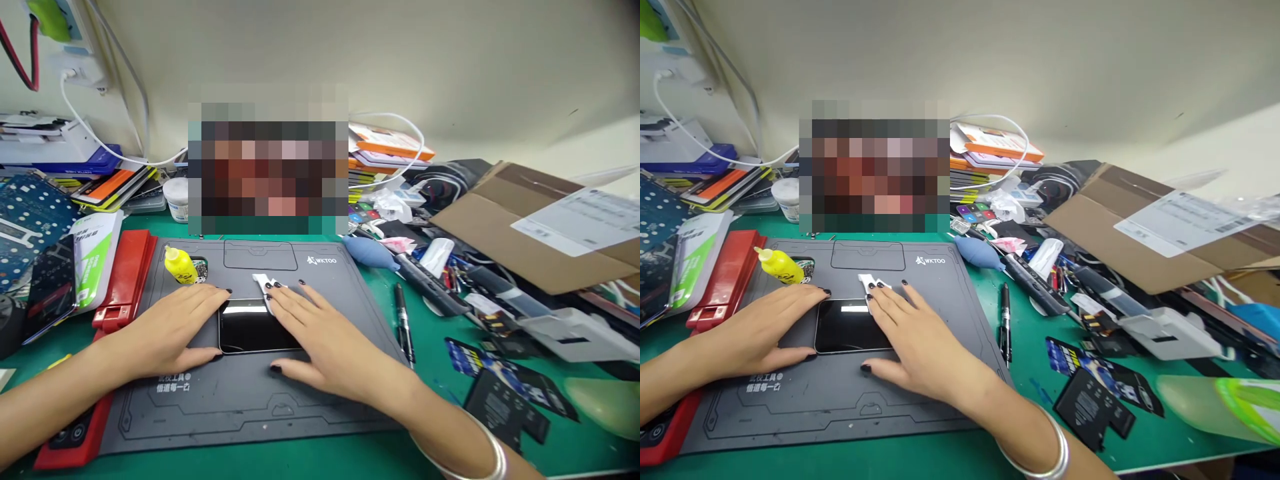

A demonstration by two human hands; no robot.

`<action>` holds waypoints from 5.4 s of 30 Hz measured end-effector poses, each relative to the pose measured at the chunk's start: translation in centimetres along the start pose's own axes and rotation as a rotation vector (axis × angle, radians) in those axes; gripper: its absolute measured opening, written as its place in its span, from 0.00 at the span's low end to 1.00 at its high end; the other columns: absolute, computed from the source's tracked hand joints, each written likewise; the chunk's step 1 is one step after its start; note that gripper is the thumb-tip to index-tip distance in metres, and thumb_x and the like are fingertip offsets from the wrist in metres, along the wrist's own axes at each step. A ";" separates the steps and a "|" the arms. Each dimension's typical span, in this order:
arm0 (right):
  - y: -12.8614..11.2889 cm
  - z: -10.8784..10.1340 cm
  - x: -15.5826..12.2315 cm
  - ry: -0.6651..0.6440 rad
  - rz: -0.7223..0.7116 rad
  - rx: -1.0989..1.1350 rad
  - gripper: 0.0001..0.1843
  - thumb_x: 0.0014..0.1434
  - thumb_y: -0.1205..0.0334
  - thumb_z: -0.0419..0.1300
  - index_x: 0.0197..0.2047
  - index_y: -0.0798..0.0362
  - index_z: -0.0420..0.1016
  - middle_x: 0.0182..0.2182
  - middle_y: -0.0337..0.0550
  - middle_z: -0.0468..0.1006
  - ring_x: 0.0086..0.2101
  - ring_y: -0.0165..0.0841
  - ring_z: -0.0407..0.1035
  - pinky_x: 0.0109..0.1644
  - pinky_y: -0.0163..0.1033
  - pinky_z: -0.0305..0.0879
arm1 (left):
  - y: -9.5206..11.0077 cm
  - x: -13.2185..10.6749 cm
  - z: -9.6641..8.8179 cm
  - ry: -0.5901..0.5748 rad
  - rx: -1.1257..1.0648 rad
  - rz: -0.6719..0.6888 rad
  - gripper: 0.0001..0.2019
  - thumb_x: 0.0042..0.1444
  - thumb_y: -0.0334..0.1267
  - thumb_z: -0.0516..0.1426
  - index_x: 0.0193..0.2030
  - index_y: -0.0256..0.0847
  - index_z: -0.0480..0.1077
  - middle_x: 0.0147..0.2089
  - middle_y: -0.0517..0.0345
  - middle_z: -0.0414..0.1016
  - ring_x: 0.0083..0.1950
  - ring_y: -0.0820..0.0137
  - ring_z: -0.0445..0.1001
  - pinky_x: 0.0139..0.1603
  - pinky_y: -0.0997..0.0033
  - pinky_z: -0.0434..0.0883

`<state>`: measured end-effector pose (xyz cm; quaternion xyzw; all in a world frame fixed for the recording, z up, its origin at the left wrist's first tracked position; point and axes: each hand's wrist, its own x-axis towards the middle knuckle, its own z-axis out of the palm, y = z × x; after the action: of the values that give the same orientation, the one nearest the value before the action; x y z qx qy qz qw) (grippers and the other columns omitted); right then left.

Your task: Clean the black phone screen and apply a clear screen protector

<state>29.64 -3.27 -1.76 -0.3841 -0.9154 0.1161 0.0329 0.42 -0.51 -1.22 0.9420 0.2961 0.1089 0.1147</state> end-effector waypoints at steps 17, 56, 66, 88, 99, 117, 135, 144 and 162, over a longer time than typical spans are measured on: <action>-1.5 0.2 0.0 -0.081 -0.114 0.054 0.43 0.64 0.39 0.58 0.71 0.63 0.61 0.71 0.61 0.56 0.71 0.51 0.50 0.74 0.63 0.44 | -0.4 -0.4 0.4 -0.009 0.042 -0.026 0.30 0.63 0.49 0.60 0.67 0.36 0.60 0.71 0.34 0.62 0.69 0.48 0.66 0.66 0.47 0.70; -3.3 0.4 0.0 -0.202 -0.251 0.181 0.45 0.68 0.36 0.49 0.74 0.63 0.53 0.73 0.58 0.50 0.73 0.45 0.40 0.76 0.59 0.30 | -0.4 -0.1 0.4 0.020 0.057 -0.007 0.32 0.61 0.46 0.61 0.67 0.33 0.59 0.67 0.35 0.67 0.66 0.50 0.69 0.64 0.49 0.72; -2.9 -0.4 4.0 -0.145 -0.232 0.113 0.48 0.64 0.38 0.58 0.72 0.66 0.56 0.73 0.60 0.51 0.73 0.47 0.41 0.76 0.57 0.31 | -0.4 -0.5 0.7 0.052 -0.008 -0.037 0.36 0.61 0.44 0.61 0.70 0.38 0.51 0.68 0.36 0.66 0.68 0.50 0.67 0.66 0.48 0.70; -4.2 -0.7 2.2 -0.177 -0.256 0.125 0.50 0.64 0.35 0.56 0.73 0.67 0.54 0.72 0.62 0.52 0.73 0.49 0.43 0.76 0.55 0.31 | -0.4 -0.4 0.3 0.057 0.030 -0.010 0.45 0.57 0.48 0.65 0.73 0.37 0.45 0.71 0.31 0.59 0.71 0.45 0.61 0.68 0.42 0.67; -6.3 0.4 -0.5 -0.121 -0.102 -0.209 0.52 0.64 0.32 0.51 0.69 0.75 0.60 0.68 0.76 0.57 0.67 0.65 0.54 0.69 0.68 0.54 | -0.6 -0.4 -0.1 0.033 0.051 -0.033 0.44 0.59 0.50 0.63 0.74 0.39 0.45 0.71 0.32 0.59 0.71 0.44 0.62 0.66 0.40 0.69; -6.8 3.3 -0.8 -0.036 0.275 -0.351 0.61 0.54 0.21 0.52 0.61 0.77 0.72 0.56 0.82 0.72 0.58 0.74 0.66 0.61 0.77 0.58 | -0.8 -0.7 -0.2 0.007 0.056 -0.060 0.42 0.60 0.49 0.62 0.74 0.42 0.46 0.72 0.36 0.58 0.71 0.45 0.62 0.67 0.42 0.69; -6.0 3.4 0.7 0.067 0.271 -0.397 0.65 0.47 0.17 0.53 0.61 0.74 0.73 0.58 0.82 0.70 0.56 0.72 0.69 0.58 0.73 0.63 | -0.8 -0.8 -0.5 0.004 0.064 -0.085 0.41 0.59 0.45 0.62 0.74 0.45 0.47 0.72 0.37 0.60 0.70 0.46 0.64 0.66 0.43 0.70; -5.4 2.8 1.1 0.045 0.226 -0.411 0.69 0.48 0.16 0.52 0.63 0.79 0.68 0.60 0.85 0.67 0.59 0.72 0.66 0.60 0.71 0.63 | -1.1 -0.9 -0.5 0.023 0.097 -0.063 0.41 0.59 0.44 0.62 0.74 0.46 0.47 0.71 0.38 0.61 0.70 0.47 0.65 0.65 0.45 0.72; -7.0 1.0 -1.0 -0.073 0.202 -0.429 0.64 0.54 0.21 0.53 0.61 0.81 0.69 0.56 0.85 0.70 0.58 0.72 0.67 0.62 0.73 0.59 | -1.0 -0.1 -0.4 -0.068 0.088 -0.050 0.37 0.64 0.53 0.58 0.72 0.39 0.49 0.71 0.35 0.58 0.70 0.46 0.63 0.67 0.41 0.68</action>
<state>25.38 -8.90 -1.03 -0.4676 -0.8765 -0.0646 -0.0945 -0.32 0.32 -1.10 0.9415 0.3201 0.0609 0.0860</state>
